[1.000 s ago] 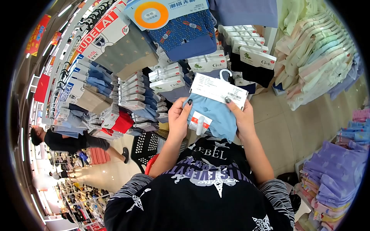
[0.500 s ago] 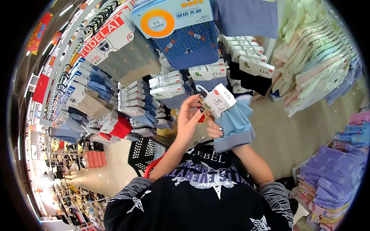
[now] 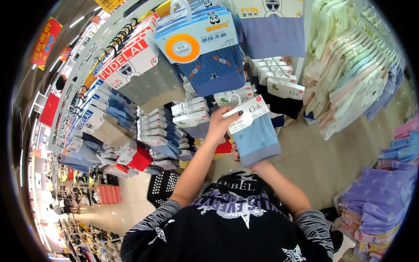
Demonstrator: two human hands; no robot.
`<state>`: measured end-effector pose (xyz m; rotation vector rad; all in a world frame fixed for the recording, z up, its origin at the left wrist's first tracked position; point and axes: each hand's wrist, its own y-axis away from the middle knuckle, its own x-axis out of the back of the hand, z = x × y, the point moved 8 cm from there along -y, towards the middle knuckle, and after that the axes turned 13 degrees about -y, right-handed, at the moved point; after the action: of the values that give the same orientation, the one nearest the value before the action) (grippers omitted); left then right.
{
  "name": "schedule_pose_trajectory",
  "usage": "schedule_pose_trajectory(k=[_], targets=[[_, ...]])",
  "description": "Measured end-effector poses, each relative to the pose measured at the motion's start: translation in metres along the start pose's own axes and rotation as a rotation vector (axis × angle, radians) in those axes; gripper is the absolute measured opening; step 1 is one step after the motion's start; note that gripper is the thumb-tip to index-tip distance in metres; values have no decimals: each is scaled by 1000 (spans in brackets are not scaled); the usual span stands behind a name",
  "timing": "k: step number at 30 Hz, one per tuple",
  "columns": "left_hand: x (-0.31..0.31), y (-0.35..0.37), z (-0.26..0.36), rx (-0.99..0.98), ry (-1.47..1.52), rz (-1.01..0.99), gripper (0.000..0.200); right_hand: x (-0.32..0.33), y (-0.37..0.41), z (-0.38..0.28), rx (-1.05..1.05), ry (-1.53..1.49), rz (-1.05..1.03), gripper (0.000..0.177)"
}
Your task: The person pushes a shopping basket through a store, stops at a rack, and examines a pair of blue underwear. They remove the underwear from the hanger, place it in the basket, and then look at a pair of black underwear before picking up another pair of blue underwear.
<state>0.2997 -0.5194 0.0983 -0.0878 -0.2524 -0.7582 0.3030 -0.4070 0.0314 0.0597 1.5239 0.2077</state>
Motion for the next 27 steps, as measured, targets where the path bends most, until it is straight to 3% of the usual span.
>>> schedule_pose_trajectory(k=[3, 5, 7, 8, 12, 14, 15, 16, 18, 19, 23, 24, 25, 26, 27], targets=[[3, -18, -4, 60, 39, 29, 25, 23, -7, -6, -7, -85, 43, 23], [4, -26, -16, 100, 33, 45, 26, 31, -5, -13, 54, -52, 158, 20], [8, -33, -24, 137, 12, 51, 26, 59, -1, -24, 129, 24, 419, 16], [9, -35, -28, 155, -23, 47, 25, 62, 0, -29, 140, 23, 417, 16], [14, -29, -31, 26, -314, 122, 29, 88, 12, -67, 296, -34, 550, 9], [11, -19, -46, -11, -144, 165, 30, 81, 25, -93, 458, -64, 582, 10], [13, -14, -57, -44, 23, 214, 32, 83, 33, -115, 595, 5, 587, 9], [14, -9, -74, -13, -47, 191, 30, 84, 41, -135, 729, 76, 589, 13], [16, 6, -112, 40, -45, 211, 26, 39, 74, -162, 1066, 345, 656, 44], [19, 18, -123, 96, -47, 228, 22, 30, 83, -179, 1217, 479, 624, 42], [8, 63, -138, 250, 53, 198, 19, -12, 109, -214, 1491, 1135, 870, 62], [-2, 72, -143, 358, 132, 103, 18, -17, 107, -220, 1486, 1140, 866, 62], [-12, 82, -148, 465, 211, 7, 17, -37, 108, -221, 1598, 1352, 879, 60], [-15, 88, -148, 467, 215, 12, 17, -53, 107, -219, 1705, 1567, 883, 58], [-23, 91, -145, 448, 214, -46, 17, -53, 104, -226, 1703, 1571, 877, 58]])
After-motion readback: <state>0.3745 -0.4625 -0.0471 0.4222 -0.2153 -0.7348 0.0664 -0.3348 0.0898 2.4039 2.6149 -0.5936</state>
